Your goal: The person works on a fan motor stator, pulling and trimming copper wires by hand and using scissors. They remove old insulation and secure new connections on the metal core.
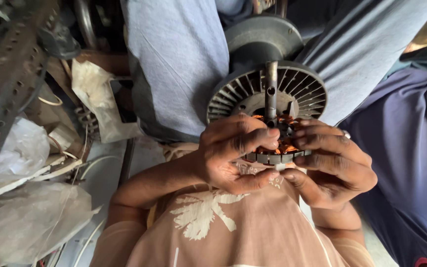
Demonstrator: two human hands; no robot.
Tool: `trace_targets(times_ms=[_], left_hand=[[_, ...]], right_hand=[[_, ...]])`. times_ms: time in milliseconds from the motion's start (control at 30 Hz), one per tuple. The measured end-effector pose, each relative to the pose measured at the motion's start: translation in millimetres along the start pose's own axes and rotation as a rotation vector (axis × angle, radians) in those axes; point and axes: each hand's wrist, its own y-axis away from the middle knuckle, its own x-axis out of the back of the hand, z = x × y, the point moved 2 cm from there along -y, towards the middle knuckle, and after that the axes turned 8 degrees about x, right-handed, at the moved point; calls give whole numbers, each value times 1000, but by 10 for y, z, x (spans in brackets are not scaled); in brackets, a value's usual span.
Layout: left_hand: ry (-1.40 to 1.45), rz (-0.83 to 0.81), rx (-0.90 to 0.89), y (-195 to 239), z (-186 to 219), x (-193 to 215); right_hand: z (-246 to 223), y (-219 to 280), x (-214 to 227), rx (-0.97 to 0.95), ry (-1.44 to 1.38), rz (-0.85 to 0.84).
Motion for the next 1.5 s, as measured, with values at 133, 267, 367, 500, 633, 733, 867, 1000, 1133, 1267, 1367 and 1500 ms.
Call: trace_targets(times_ms=[133,267,367,500,633,733,867,1000,1133,1267,1367,1500], left_hand=[[-91,103,-213,50,-63,-90],[-126,120,-312,59,-90,-51],[-135,104,-327,50,-73,-35],[-138,137,-332,21,-67,-41],[-121,181,-282,18,-30,-78],[-171,253,-280,8,-10,-129],[-184,225,-243,4,11,-130],[-166,211,-247,-20,-2,-106],[-194,156,-207,37,-32,-69],[-195,262,-179,60,27,-128],[-183,323,-175,67,17,-171],[-194,379,-239,54,14,-214]], right_hand=[[30,65,14,47,-17,1],[-101,123,-14,-75,6,24],[-110,113,-21,-100,21,22],[-137,123,-19,-134,60,9],[-90,127,-26,-97,27,17],[-110,155,-31,-125,30,35],[-89,147,-61,-96,21,58],[-114,63,-133,-152,-25,139],[-120,32,-208,9,126,63],[-183,83,-234,-15,131,50],[-155,199,-244,-46,65,68],[36,299,-221,10,-86,59]])
